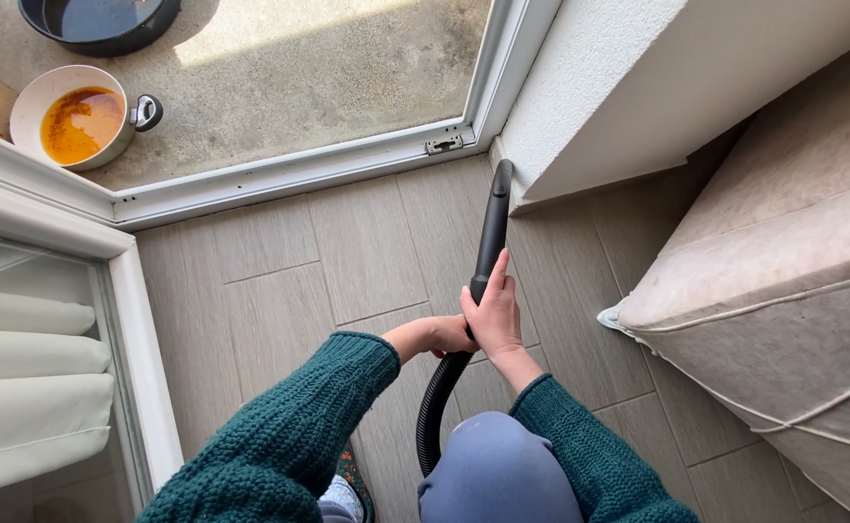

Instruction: The person vacuums a tiled floor in a home, starting near a sliding glass door and moving through a dining area into a kitchen. They use a vacuum cleaner with a floor head and a flexible hose, cleaning along baseboards, under furniture, and around appliances.

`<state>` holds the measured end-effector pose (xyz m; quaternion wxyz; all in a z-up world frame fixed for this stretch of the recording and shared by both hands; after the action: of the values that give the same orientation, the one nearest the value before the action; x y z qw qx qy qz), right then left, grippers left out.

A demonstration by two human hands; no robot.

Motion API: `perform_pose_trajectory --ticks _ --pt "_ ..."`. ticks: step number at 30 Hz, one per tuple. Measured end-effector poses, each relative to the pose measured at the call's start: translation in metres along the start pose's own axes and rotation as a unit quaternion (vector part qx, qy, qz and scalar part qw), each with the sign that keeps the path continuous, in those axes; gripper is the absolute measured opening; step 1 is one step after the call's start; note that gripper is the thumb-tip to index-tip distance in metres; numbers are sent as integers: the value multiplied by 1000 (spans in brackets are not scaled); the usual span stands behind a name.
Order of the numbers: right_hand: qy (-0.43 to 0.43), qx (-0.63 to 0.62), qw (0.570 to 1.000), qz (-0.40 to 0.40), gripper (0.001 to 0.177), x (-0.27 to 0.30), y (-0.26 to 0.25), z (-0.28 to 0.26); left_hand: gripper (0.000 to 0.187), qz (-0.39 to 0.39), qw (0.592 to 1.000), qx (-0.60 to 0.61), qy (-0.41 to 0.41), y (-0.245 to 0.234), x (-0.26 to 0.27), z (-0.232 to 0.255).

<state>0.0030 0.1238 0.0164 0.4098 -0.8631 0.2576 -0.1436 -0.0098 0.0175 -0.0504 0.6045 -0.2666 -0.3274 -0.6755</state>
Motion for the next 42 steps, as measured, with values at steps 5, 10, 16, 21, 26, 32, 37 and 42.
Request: perform_pose_trajectory --ticks 5,10,16,21,26,32,37,42 --pt "0 49 999 -22 100 2 6 -5 74 -4 1000 3 0 -2 13 8" --pt "15 73 996 -47 98 18 -14 -14 76 -7 1000 -3 1 -4 9 7" --pt "31 36 996 -75 100 24 -24 -25 87 -66 998 7 2 1 27 10" --pt "-1 -56 997 -46 98 -17 13 -15 67 84 995 24 49 -24 14 -1" --pt "55 -98 994 -5 100 -56 52 27 58 229 972 -4 49 -53 -36 -35" --pt "77 -111 991 14 100 -83 69 35 49 280 958 -8 52 -66 -37 -32" --pt "86 -129 988 15 103 -90 71 22 53 292 955 -22 40 -75 -18 -28" --pt "99 -124 987 -9 103 -94 80 16 49 284 956 44 61 -88 2 -34"
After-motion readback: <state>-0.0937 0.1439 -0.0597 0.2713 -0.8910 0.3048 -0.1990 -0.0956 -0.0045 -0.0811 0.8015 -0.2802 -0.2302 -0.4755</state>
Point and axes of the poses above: each hand's wrist, its own x-axis away from the middle knuckle, its own y-axis out of the palm, z = x × y, the point moved 5 cm from there along -x, towards the middle knuckle, and after that the axes turned 1 degree about z, right-handed, at the moved point
